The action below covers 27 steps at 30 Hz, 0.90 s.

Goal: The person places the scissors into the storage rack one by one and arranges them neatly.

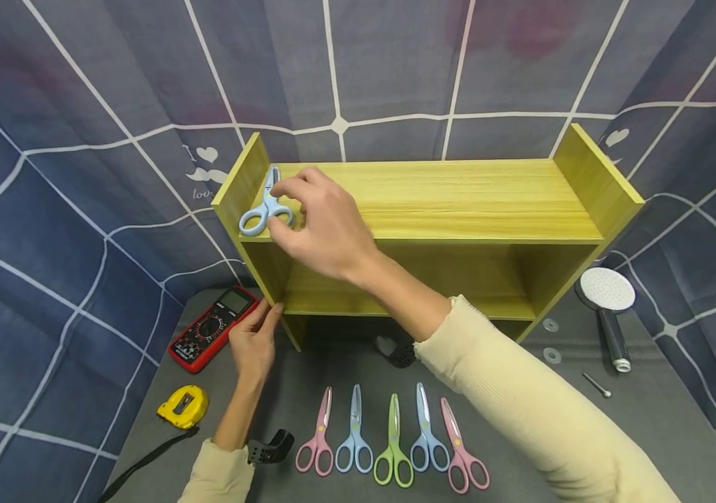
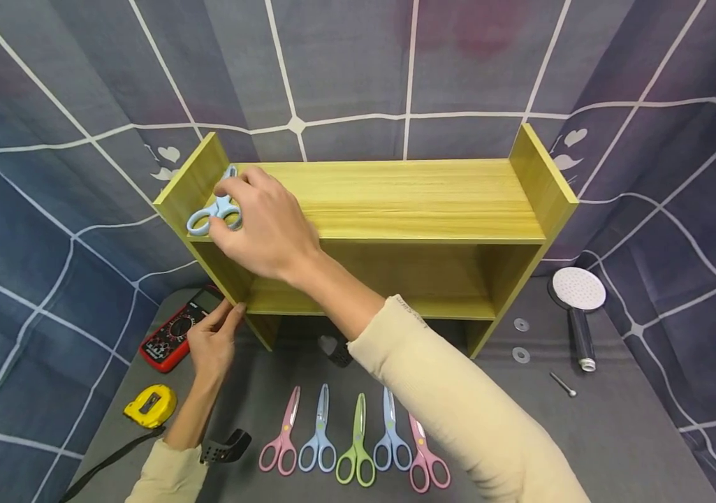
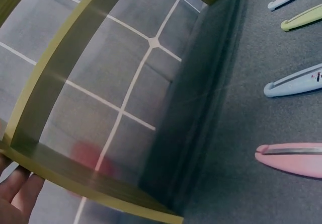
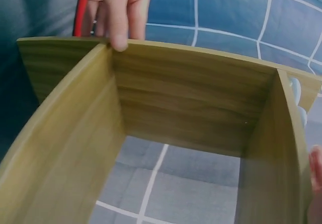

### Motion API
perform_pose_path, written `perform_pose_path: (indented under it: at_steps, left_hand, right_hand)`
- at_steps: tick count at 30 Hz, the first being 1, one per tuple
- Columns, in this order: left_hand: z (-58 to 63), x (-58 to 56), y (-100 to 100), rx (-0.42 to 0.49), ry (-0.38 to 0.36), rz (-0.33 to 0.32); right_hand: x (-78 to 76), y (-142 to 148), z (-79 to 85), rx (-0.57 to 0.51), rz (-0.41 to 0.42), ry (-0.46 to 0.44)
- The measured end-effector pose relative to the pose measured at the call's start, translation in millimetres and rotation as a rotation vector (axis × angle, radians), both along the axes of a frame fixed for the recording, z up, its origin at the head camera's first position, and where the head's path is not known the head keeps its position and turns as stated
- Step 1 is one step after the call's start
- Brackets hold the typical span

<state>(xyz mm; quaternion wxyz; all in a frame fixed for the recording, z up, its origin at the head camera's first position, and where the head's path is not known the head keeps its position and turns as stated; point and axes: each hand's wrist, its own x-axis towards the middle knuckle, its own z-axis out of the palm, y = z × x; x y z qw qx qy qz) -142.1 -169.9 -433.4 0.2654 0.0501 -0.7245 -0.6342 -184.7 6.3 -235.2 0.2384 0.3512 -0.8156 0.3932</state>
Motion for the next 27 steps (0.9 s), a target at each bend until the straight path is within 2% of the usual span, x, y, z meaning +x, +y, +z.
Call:
perform_pose_path:
  at_steps: [4, 6, 8, 10, 14, 18, 21, 24, 27]
  left_hand:
    - [-4.8, -2.0, -6, 0.003, 0.015, -0.008]
    - [-5.1, -3.4, -9, 0.043, 0.012, -0.036]
    - [-4.8, -4.0, -11, 0.097, 0.007, -0.06]
    - [-4.2, -4.1, -13, 0.14, 0.003, -0.084]
    - [-2.4, -4.4, -14, 0.19, -0.027, -0.122]
    - [0.0, -3.4, -13, 0.238, -0.068, -0.13]
    - [1.7, -1.4, -13, 0.252, -0.086, -0.12]
    - [3.1, 0.4, -13, 0.247, -0.107, -0.118]
    - [4.0, 0.8, -13, 0.256, -0.111, -0.133]
  right_hand:
    - [8.3, 4, -16.2, -0.149, 0.096, 0.218]
    - [16.5, 7, -27.7, -0.196, 0.137, 0.295]
    - [28.6, 11, -41.2, -0.224, 0.174, 0.323]
    - [41.9, 18, -57.9, -0.235, 0.197, 0.311]
    - [66.8, 40, -99.3, -0.223, 0.191, 0.192]
    - [90.3, 67, -143.3, -0.168, 0.143, -0.006]
    - [107.8, 88, -174.8, -0.085, 0.082, -0.174]
    - [123.0, 109, -205.2, 0.023, -0.015, -0.341]
    - [134.9, 129, -232.2, 0.134, -0.092, -0.463]
